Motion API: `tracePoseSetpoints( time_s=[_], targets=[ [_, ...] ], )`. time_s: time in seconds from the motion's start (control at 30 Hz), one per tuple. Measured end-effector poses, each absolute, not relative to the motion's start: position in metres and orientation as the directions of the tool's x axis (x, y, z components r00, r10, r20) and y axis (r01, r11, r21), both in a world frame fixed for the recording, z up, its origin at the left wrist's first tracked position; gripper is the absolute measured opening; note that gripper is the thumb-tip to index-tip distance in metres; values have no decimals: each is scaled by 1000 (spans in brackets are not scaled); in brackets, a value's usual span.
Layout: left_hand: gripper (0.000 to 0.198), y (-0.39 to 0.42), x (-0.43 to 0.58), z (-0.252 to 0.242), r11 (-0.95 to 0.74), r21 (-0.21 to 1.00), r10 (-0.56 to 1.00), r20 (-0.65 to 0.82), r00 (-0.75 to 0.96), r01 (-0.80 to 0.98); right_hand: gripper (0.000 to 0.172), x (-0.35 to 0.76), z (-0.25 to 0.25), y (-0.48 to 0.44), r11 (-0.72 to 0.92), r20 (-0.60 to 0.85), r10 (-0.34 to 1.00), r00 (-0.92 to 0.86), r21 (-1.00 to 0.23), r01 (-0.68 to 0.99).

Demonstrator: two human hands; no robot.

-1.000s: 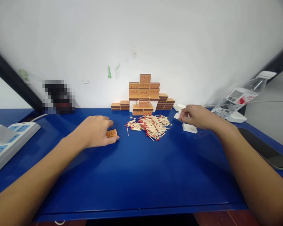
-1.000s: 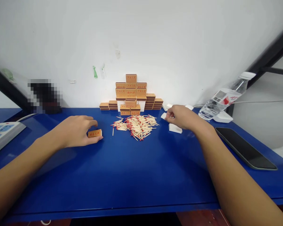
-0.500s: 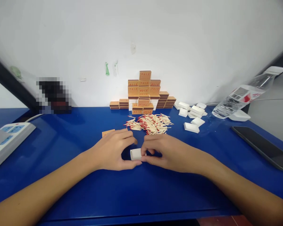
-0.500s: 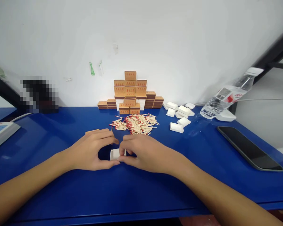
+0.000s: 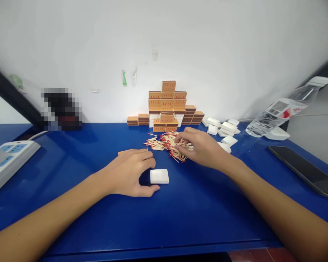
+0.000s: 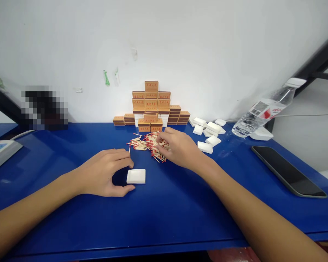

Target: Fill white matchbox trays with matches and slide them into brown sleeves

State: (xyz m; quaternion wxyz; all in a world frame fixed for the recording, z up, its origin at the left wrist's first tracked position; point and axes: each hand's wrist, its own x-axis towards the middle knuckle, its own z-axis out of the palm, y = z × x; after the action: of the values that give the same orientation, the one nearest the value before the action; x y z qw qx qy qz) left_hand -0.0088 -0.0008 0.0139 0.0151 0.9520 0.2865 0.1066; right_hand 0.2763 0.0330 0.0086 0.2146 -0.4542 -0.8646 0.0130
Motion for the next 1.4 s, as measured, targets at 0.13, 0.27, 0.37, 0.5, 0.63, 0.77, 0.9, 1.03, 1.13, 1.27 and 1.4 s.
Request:
tracePoseSetpoints(
  time_s=[0.13,0.27,0.37,0.5,0.63,0.77,0.9,1.03,1.13,1.27,1.4],
  targets=[
    [36,-1,-9,14,-842,72,537,208,817,535,13,267,9,33,544,321,820,-474,-175,821],
    [37,-2,-10,14,-838,58,543,195,817,543,14,268,9,33,524,292,829,-477,-105,845],
    [38,-2,-9,15,-836,51,545,184,818,546,15,269,9,32,516,278,830,-484,-54,855],
    [36,-1,-10,16,-833,44,551,171,817,552,15,268,11,31,500,241,844,-479,-31,865],
    [35,-2,-10,16,-828,37,558,163,814,560,19,269,11,33,497,193,854,-484,-26,867],
    [35,-2,-12,16,-832,33,551,165,818,554,21,271,11,37,520,146,848,-510,-40,853],
    [34,-1,-13,15,-834,26,547,168,820,551,22,272,11,39,514,116,855,-506,-54,856],
    [32,0,-13,16,-831,48,554,157,818,554,18,271,12,39,505,113,860,-497,-48,862],
    [28,-1,-12,17,-822,87,569,145,810,562,17,271,12,40,520,123,849,-513,-25,854],
    [26,-1,-11,17,-812,129,583,144,800,569,21,271,12,41,558,147,820,-553,7,830],
    [26,-1,-11,16,-805,139,593,139,793,577,21,272,11,42,562,132,818,-560,26,827]
  ],
)
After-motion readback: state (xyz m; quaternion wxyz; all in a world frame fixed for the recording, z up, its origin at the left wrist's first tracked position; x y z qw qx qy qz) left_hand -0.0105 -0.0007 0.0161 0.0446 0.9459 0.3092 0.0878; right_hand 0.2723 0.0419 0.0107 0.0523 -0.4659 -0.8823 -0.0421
